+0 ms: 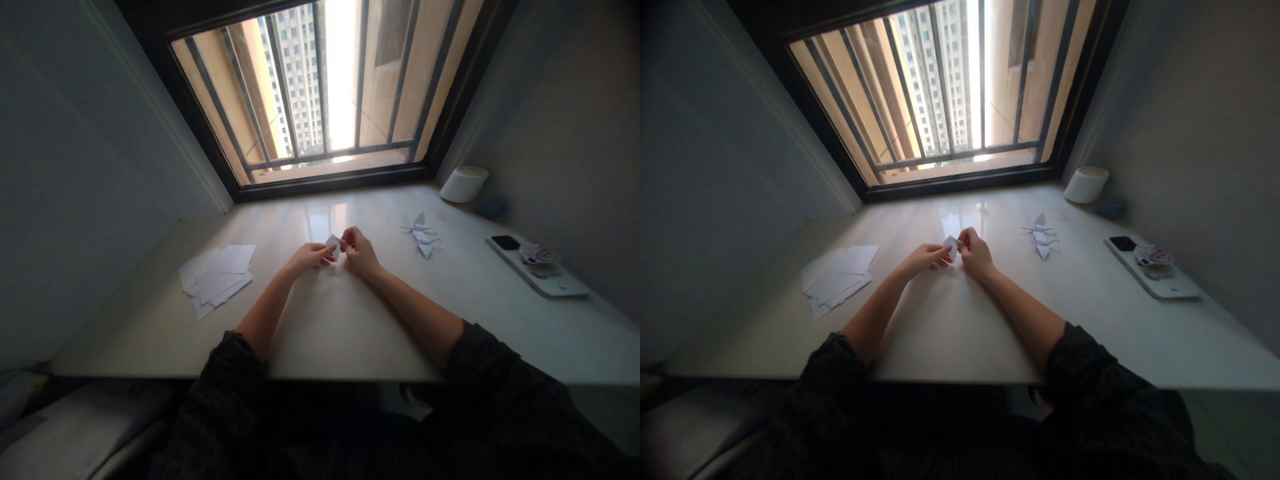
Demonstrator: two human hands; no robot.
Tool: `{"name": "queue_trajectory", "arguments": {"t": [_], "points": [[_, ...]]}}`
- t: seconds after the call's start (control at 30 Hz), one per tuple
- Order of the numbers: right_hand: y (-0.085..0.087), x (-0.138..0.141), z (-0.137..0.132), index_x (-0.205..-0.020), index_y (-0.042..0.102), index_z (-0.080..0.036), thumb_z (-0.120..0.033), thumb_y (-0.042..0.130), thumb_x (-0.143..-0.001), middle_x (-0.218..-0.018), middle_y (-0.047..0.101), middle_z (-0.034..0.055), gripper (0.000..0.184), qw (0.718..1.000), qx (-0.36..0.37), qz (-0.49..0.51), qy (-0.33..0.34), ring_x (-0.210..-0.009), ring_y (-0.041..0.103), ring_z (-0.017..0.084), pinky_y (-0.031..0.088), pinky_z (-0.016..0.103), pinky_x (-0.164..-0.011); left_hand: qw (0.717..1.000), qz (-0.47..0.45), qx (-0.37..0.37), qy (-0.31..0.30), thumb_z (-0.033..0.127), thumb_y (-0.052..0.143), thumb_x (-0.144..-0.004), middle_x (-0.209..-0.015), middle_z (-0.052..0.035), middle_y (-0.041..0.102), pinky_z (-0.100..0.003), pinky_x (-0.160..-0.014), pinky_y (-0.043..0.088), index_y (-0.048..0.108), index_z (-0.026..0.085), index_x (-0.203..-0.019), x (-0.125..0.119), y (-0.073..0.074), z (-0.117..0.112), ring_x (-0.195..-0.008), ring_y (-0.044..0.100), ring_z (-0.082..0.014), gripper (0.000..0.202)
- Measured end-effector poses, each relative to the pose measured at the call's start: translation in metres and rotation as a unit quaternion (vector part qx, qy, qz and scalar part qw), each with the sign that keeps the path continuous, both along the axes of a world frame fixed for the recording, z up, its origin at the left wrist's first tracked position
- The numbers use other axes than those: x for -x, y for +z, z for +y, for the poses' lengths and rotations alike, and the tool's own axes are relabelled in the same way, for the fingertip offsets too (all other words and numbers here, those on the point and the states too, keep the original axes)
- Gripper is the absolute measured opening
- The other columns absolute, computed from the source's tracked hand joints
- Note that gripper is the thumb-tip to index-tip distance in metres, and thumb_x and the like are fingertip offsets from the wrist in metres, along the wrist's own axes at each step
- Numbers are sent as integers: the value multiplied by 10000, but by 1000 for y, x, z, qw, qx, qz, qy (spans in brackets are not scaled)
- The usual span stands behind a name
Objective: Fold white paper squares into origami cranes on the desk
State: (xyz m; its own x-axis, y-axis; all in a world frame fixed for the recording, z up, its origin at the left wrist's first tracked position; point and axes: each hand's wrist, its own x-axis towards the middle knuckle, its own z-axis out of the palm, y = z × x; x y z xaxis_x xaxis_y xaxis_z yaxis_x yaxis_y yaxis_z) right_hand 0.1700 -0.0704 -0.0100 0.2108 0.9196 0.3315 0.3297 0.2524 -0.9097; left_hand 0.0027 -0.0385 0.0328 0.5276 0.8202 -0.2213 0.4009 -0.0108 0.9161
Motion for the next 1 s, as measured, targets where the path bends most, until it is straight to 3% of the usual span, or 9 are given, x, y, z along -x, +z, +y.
{"name": "queue_trajectory", "arguments": {"t": [0.07, 0.17, 0.3, 0.47, 0.63, 0.77, 0.87, 1.0], "points": [[-3, -2, 3, -825, 473, -240, -289, 536, -785, -705, 582, -12, 89, 1000, 0, -14, -1, -652, 577, 169, 455, 317, -658, 999, -23, -42, 24, 621, 640, -683, -762, -91, 711, -233, -534, 389, 697, 154, -725, -2, -6, 2, -630, 623, -159, 472], [-7, -3, 8, -914, 490, -242, -360, 575, -776, -693, 593, -33, 201, 998, 11, 55, 28, -634, 596, 159, 477, 306, -644, 993, -59, -79, 64, 561, 668, -672, -646, -62, 670, -225, -511, 368, 683, 151, -662, -4, -14, 3, -566, 565, -132, 411], [-8, -4, 10, -1002, 564, -229, -493, 589, -781, -691, 645, -17, 345, 995, 39, 83, 25, -649, 616, 159, 490, 295, -636, 986, -101, -75, 111, 548, 667, -670, -663, -66, 669, -224, -476, 331, 678, 152, -656, -5, -18, 3, -553, 539, -123, 396], [-3, -1, 8, -743, 668, -193, -559, 596, -766, -711, 663, 20, 374, 994, 68, 62, 56, -648, 624, 159, 497, 276, -605, 973, -134, -50, 181, 583, 650, -671, -734, -81, 685, -229, -503, 362, 665, 161, -664, -6, -22, 5, -589, 552, -126, 423], [2, 2, 5, -647, 619, -195, -512, 597, -783, -604, 587, -3, 346, 995, 83, 24, 46, -544, 560, 138, 459, 272, -546, 976, -133, -48, 165, 592, 661, -661, -783, -90, 693, -230, -510, 379, 686, 155, -716, -6, -26, 7, -619, 562, -135, 441], [3, 2, 1, -659, 533, -208, -485, 492, -854, -607, 551, -7, 341, 995, 93, -20, 4, -567, 566, 152, 426, 270, -540, 983, -123, -47, 127, 597, 645, -679, -800, -90, 698, -222, -490, 366, 705, 158, -746, -8, -24, 6, -609, 562, -130, 449], [4, 4, -2, -712, 503, -217, -427, 407, -907, -687, 574, 16, 302, 994, 54, -93, -23, -641, 569, 165, 425, 284, -611, 990, -110, -36, 85, 630, 613, -703, -781, -90, 695, -223, -486, 364, 721, 160, -811, -9, -21, 5, -594, 569, -129, 495], [7, 8, -4, -735, 476, -220, -343, 358, -931, -785, 587, 61, 260, 974, -11, -227, -4, -768, 555, 198, 407, 316, -729, 983, -121, -46, 129, 658, 603, -699, -670, -80, 658, -232, -463, 372, 666, 141, -710, -9, -21, 4, -549, 559, -132, 521]]}}
